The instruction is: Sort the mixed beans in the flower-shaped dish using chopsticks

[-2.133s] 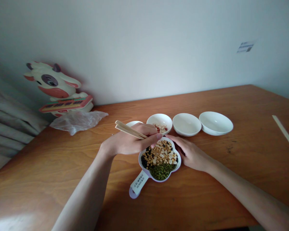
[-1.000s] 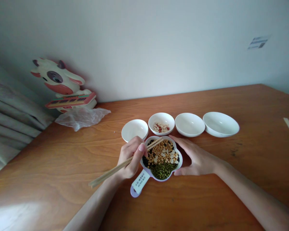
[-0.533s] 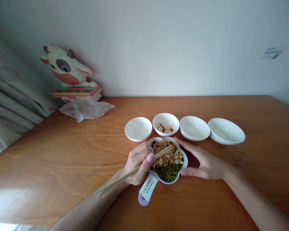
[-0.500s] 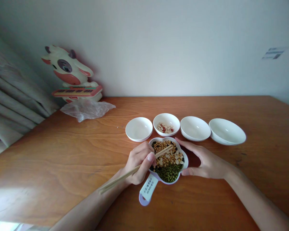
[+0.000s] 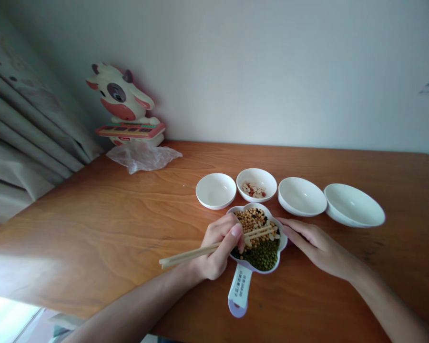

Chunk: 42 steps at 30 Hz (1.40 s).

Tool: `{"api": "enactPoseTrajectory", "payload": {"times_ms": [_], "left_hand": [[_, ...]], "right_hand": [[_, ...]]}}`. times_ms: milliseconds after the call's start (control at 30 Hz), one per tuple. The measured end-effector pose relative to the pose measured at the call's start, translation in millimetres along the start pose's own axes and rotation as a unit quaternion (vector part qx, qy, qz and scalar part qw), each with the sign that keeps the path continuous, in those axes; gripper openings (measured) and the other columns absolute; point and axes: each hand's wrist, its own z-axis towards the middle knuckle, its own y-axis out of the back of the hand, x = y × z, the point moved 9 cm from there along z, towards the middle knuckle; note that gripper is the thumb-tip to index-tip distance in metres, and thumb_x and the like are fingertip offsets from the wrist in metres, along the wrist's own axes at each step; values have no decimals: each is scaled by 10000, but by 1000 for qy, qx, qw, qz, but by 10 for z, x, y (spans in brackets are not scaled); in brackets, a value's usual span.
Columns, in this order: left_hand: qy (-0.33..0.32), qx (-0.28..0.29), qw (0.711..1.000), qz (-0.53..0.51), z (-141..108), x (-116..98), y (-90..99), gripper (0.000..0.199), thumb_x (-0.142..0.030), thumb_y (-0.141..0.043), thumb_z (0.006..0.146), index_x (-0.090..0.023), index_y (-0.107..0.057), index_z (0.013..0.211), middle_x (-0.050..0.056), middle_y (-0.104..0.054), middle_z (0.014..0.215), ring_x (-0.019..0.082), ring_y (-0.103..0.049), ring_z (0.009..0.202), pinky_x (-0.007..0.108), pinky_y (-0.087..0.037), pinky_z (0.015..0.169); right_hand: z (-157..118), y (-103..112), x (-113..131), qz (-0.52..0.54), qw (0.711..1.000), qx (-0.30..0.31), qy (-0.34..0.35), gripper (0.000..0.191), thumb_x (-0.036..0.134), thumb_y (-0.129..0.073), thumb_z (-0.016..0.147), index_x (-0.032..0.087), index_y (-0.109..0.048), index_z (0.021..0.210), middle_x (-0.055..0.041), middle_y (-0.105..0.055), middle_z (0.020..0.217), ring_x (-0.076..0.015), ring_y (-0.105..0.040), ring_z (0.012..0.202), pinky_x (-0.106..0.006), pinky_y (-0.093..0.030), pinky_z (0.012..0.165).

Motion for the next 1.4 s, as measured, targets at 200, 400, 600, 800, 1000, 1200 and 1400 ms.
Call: {"api": "enactPoseTrajectory", "payload": {"times_ms": [200, 400, 600, 800, 1000, 1200, 1400], "left_hand": [[-21, 12, 1000, -6, 22, -51, -34, 533, -375, -427, 1185, -182, -635, 734, 61, -613, 771, 183, -576, 739, 338, -493, 723], [5, 4, 1000, 8, 24, 6, 1, 573, -415, -401, 1191, -186, -630, 717, 64, -608, 770, 190, -575, 741, 342, -503, 730], [-26, 29, 999, 11, 77, -99, 43, 495, -340, -445, 1183, -183, -639, 755, 53, -620, 782, 172, -588, 758, 320, -490, 746], [13, 31, 999, 34, 93, 19, 55, 524, -367, -423, 1194, -178, -639, 756, 45, -615, 793, 166, -574, 761, 312, -468, 756], [96, 4, 995, 24, 36, 154, 28, 553, -451, -419, 1191, -184, -626, 753, 50, -614, 827, 183, -564, 782, 328, -472, 774], [130, -12, 991, -12, -21, 142, -34, 546, -455, -437, 1192, -176, -617, 758, 42, -595, 846, 174, -541, 802, 310, -450, 787], [146, -17, 989, -12, -72, 88, -79, 533, -425, -401, 1209, -176, -611, 787, 33, -596, 871, 170, -550, 853, 307, -430, 845]], "right_hand": [[4, -49, -103, 32, 996, 0, -81, 544, 542, -429, 1168, 213, -712, 1496, -21, -738, 705, -222, -722, 672, -349, -612, 675], [-19, -87, 78, 60, 997, 51, -17, 554, 528, -575, 1104, 320, -624, 1616, -70, -862, 1097, -287, -788, 869, -435, -680, 834], [63, -93, 63, 3, 999, -36, -17, 475, 436, -489, 1142, 258, -664, 1547, -102, -859, 1191, -276, -821, 926, -402, -685, 827], [-2, -12, 58, -95, 986, -134, -35, 503, 532, -423, 1149, 242, -585, 1526, -145, -812, 1306, -332, -807, 1131, -519, -640, 988], [-157, -221, 159, -96, 991, -36, -87, 753, 729, -527, 1035, 216, -439, 1580, -48, -809, 841, -298, -776, 663, -429, -596, 582], [-306, -452, 271, -147, 987, -47, -49, 1428, 805, -852, 711, 248, -91, 1783, -245, -758, 1425, -515, -809, 1113, -614, -688, 793], [-477, -667, 300, -171, 980, -78, -69, 1642, 574, -921, 664, 190, 224, 1776, -294, -428, 1750, -558, -625, 1427, -690, -614, 1049]]}}
